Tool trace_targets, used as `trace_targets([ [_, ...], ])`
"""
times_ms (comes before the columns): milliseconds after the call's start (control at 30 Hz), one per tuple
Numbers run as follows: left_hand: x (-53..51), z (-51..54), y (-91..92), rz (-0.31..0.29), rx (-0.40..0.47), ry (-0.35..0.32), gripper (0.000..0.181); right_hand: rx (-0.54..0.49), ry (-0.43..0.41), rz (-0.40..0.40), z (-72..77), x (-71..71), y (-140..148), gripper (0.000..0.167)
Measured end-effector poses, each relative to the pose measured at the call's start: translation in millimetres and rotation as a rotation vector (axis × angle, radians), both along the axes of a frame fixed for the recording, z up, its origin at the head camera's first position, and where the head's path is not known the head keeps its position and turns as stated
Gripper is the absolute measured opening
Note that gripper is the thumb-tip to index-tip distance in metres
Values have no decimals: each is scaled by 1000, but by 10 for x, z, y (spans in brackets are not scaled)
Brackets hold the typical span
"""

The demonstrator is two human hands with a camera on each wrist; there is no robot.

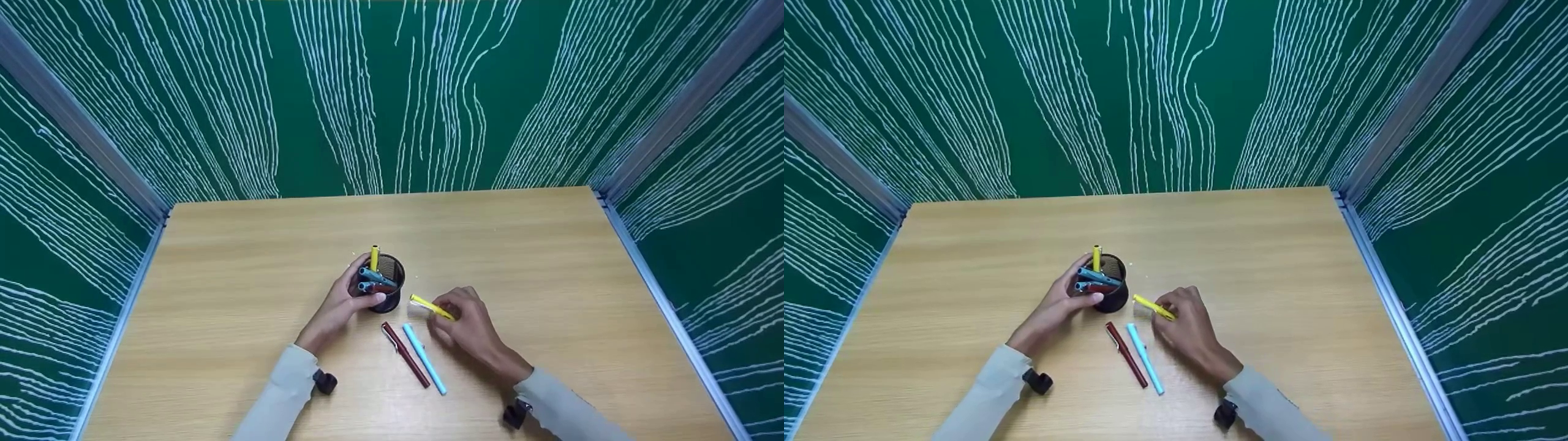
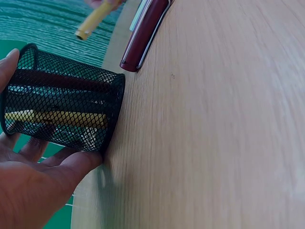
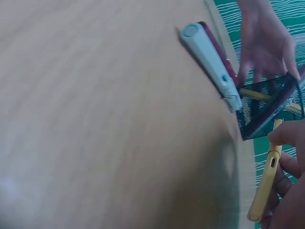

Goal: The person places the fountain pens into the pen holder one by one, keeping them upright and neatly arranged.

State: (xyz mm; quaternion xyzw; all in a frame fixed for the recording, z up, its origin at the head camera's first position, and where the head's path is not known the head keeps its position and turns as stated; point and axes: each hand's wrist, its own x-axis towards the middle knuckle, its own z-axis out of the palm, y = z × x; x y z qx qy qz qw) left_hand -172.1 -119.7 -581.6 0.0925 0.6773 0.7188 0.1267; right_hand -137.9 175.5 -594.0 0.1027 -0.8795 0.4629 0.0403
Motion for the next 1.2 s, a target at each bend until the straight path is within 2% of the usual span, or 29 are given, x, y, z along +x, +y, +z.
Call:
trace_targets([
  [167, -7, -5, 4, -5, 20, 4, 95, -25, -4, -12, 96, -46, 17, 19],
  [333, -21, 4, 3, -6, 1, 11, 94, -39, 3, -27, 205, -113, 44, 20],
  [500, -14, 10, 3, 14, -39, 1, 94, -49, 36, -33, 314, -178, 77, 19],
  [733, -14, -11, 8, -11, 1, 8, 95, -78, 100, -39, 431, -259, 121, 18],
  [1067, -14, -14, 4, -10, -13, 1, 95, -72, 83, -45, 579, -338, 112, 19],
  [1200, -22, -9, -2, -12, -10, 17, 94, -70, 69, -51, 652, -370, 82, 19],
])
